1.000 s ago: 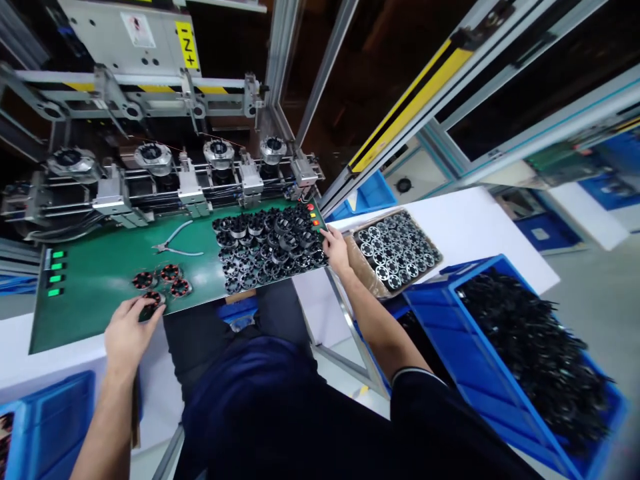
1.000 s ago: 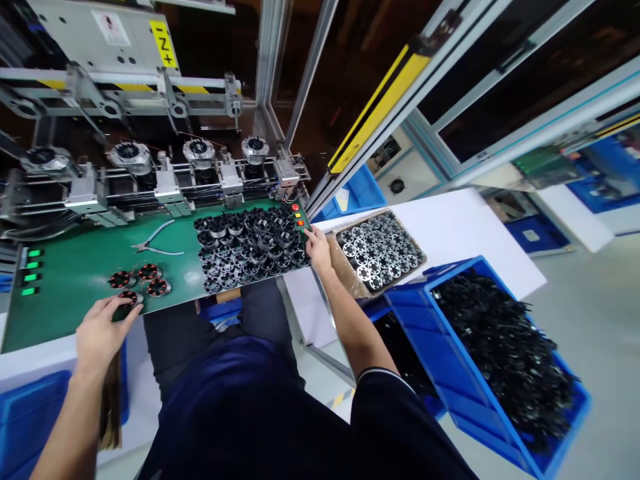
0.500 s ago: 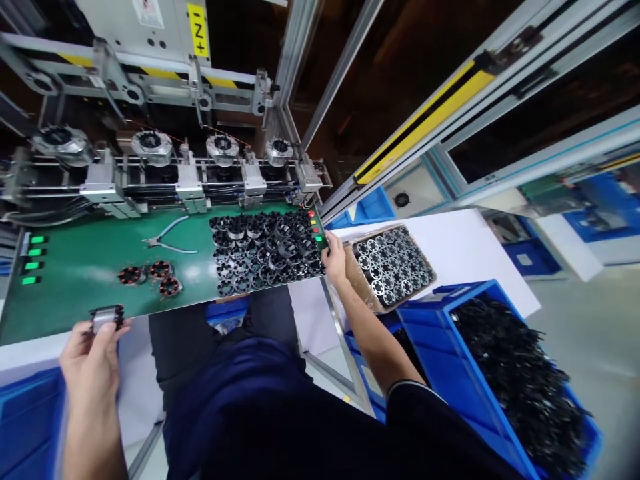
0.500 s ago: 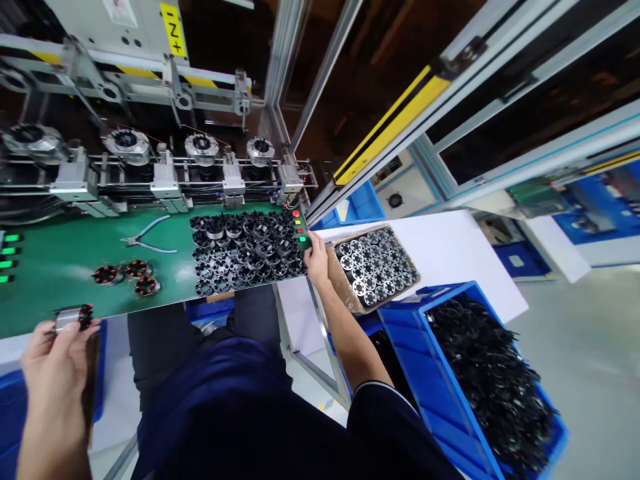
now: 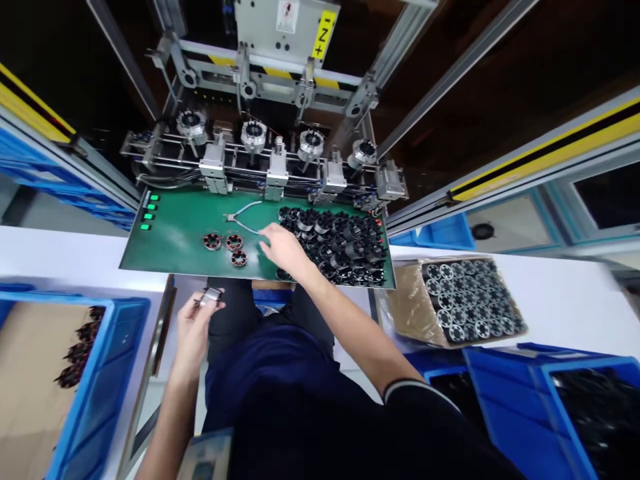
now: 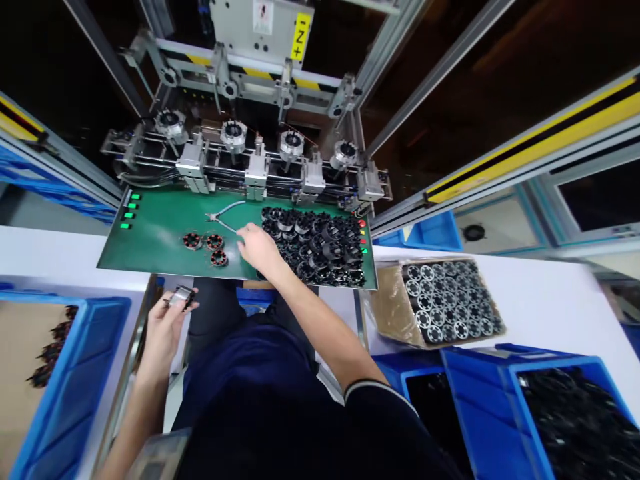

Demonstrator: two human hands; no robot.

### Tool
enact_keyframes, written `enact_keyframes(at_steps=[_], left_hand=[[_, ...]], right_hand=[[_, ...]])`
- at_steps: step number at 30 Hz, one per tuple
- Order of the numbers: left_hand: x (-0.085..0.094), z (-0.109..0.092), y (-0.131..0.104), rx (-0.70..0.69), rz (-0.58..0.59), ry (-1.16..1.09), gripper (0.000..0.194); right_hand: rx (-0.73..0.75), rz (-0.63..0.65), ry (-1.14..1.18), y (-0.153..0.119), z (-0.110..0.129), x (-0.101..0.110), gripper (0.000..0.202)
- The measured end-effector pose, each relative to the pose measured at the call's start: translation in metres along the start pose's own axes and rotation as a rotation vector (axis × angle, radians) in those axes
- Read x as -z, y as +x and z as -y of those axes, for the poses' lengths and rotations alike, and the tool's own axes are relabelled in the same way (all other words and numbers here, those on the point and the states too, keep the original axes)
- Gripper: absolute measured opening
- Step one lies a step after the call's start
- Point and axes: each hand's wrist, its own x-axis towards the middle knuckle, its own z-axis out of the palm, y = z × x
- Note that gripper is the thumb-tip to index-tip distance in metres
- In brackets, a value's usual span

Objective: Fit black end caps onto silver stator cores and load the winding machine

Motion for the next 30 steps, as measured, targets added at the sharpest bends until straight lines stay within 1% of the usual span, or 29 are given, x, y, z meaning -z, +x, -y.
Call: enact_keyframes(at_steps=[2, 4, 6, 7, 10, 11, 12, 14, 16, 18, 20, 22, 24, 26, 27, 28, 29, 30], left_hand=[[0.003, 0.000, -0.013, 0.001, 0.026, 0.009, 0.036], [0.012, 0.002, -0.025, 0.001, 0.031, 0.018, 0.035], [0.025, 0.008, -0.035, 0.010, 0.016, 0.024, 0.038], [0.032, 0.012, -0.039, 0.019, 0.004, 0.025, 0.040], [0.049, 0.024, -0.046, 0.053, -0.036, 0.033, 0.048], [0.054, 0.027, -0.047, 0.062, -0.047, 0.039, 0.051], [0.057, 0.028, -0.047, 0.067, -0.055, 0.046, 0.054], [0.062, 0.027, -0.045, 0.061, -0.061, 0.060, 0.057], [0.063, 0.020, -0.041, 0.033, -0.051, 0.069, 0.060], [0.064, 0.009, -0.037, -0.001, -0.036, 0.071, 0.059], [0.063, -0.005, -0.035, -0.053, -0.009, 0.085, 0.053], [0.060, -0.020, -0.037, -0.174, 0.028, 0.147, 0.041], [0.054, -0.036, -0.040, -0.347, 0.061, 0.244, 0.030], [0.044, -0.050, -0.044, -0.496, 0.070, 0.309, 0.024], [0.038, -0.056, -0.046, -0.550, 0.068, 0.319, 0.024], [0.031, -0.062, -0.047, -0.591, 0.067, 0.320, 0.026], [0.024, -0.067, -0.048, -0.622, 0.069, 0.316, 0.028], [0.016, -0.072, -0.049, -0.643, 0.078, 0.313, 0.030]], right_hand=[[-0.008, 0.082, -0.064, 0.043, 0.022, -0.021, 0.037], [-0.010, 0.147, -0.129, 0.065, 0.034, -0.033, 0.043], [0.016, 0.188, -0.182, 0.072, 0.037, -0.038, 0.045], [0.033, 0.196, -0.203, 0.073, 0.037, -0.037, 0.049], [0.055, 0.224, -0.239, 0.082, 0.032, -0.031, 0.075], [0.050, 0.246, -0.243, 0.087, 0.031, -0.029, 0.080], [0.041, 0.274, -0.242, 0.093, 0.030, -0.026, 0.079], [0.015, 0.322, -0.234, 0.103, 0.031, -0.023, 0.068], [-0.025, 0.335, -0.222, 0.109, 0.035, -0.019, 0.057], [-0.075, 0.320, -0.202, 0.107, 0.040, -0.015, 0.052], [-0.116, 0.286, -0.166, 0.097, 0.045, -0.008, 0.046], [-0.126, 0.245, -0.111, 0.076, 0.048, 0.002, 0.043], [-0.093, 0.216, -0.030, 0.043, 0.052, 0.015, 0.049], [-0.008, 0.197, 0.125, -0.003, 0.059, 0.031, 0.048], [0.071, 0.126, 0.362, -0.029, 0.064, 0.039, 0.041], [0.120, 0.077, 0.584, -0.055, 0.070, 0.047, 0.036], [0.125, 0.058, 0.749, -0.079, 0.077, 0.053, 0.035], [0.112, 0.036, 0.866, -0.102, 0.084, 0.057, 0.035]])
